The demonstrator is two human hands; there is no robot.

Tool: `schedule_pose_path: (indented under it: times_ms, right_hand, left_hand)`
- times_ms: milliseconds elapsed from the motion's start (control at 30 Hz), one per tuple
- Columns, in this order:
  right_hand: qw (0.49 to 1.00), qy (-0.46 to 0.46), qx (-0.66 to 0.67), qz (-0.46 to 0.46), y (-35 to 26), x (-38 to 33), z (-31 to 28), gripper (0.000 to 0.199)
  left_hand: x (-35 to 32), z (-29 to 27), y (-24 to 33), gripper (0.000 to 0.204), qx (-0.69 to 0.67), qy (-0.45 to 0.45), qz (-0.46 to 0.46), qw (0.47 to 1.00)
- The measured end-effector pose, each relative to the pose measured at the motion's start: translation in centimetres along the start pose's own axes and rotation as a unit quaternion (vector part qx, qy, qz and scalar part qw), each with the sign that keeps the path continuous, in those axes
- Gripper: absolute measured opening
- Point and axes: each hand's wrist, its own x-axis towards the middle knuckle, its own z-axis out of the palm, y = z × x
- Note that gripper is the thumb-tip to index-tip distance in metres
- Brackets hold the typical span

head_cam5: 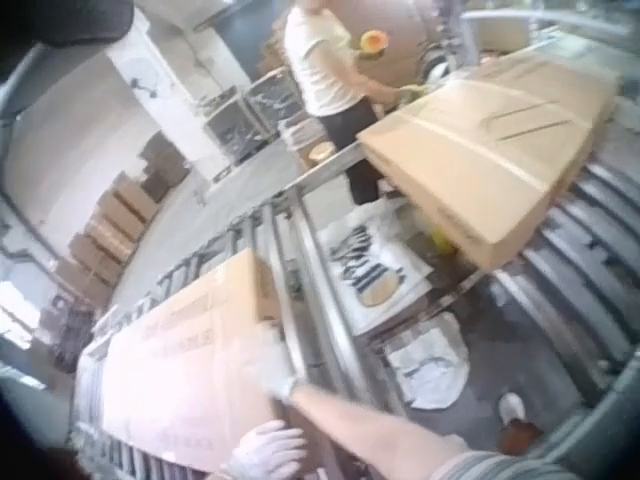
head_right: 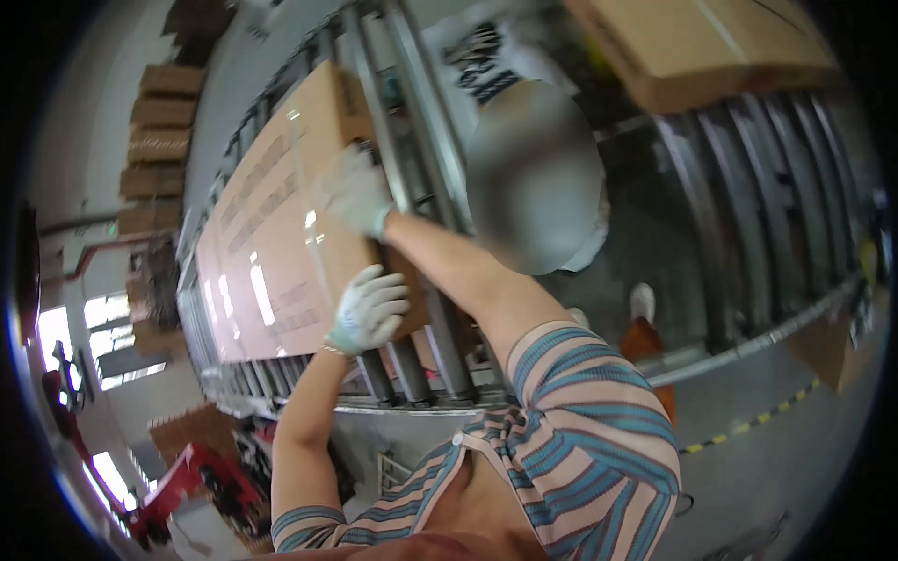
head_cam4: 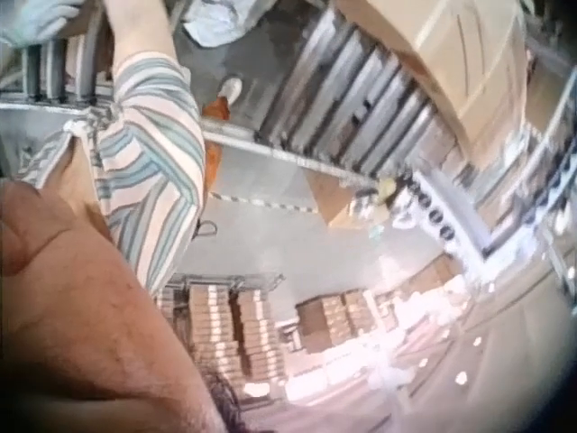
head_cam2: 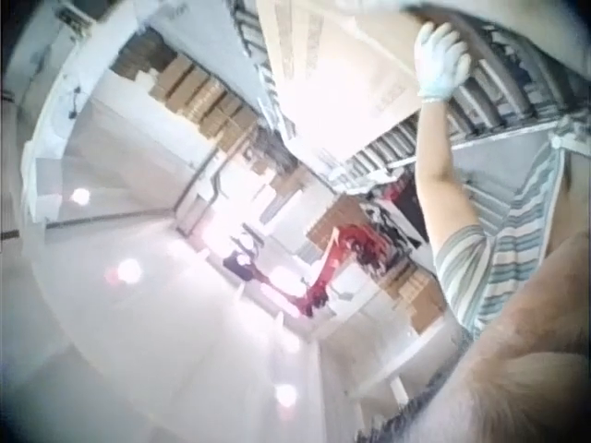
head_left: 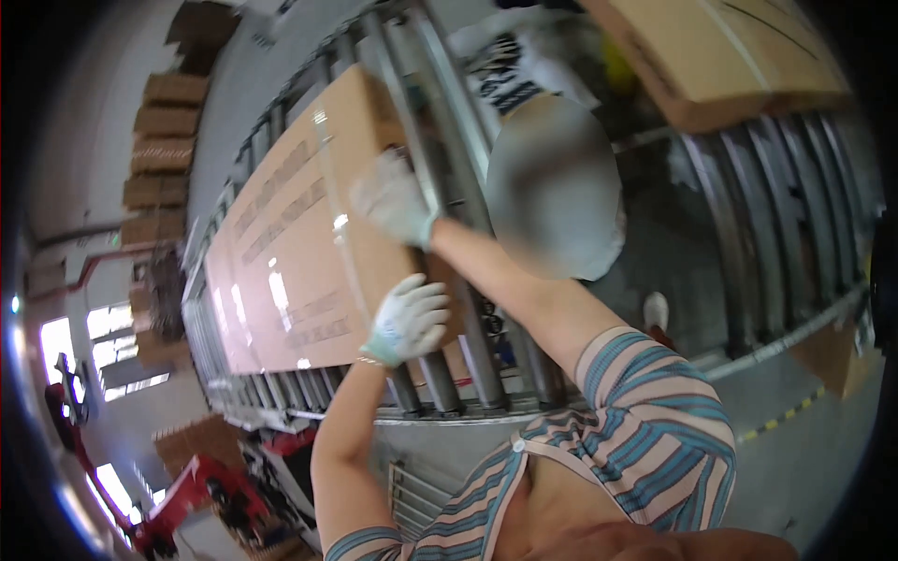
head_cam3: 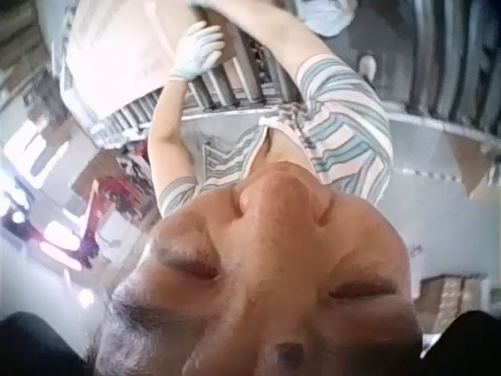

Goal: Apply labels and tape to package treadmill boxes on a conveyor belt.

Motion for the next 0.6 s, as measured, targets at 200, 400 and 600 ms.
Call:
schedule_pose_path:
  times_ms: [200, 400, 600]
  right_hand:
    - [0.960, -0.008, 0.273, -0.071, -3.0, -16.0, -12.2, 0.025]
    - [0.939, 0.281, -0.017, 0.200, 8.6, -26.0, -31.4, 0.032]
    - [0.703, 0.406, 0.380, 0.444, 21.1, -39.6, -52.7, 0.039]
  left_hand:
    - [-4.5, 4.4, 1.0, 0.009, 0.133, 0.160, -0.273, 0.939]
    - [22.1, 5.2, 26.2, 0.025, -0.123, 0.344, -0.159, 0.917]
    - [41.7, 10.7, 40.2, 0.014, -0.106, 0.295, 0.077, 0.946]
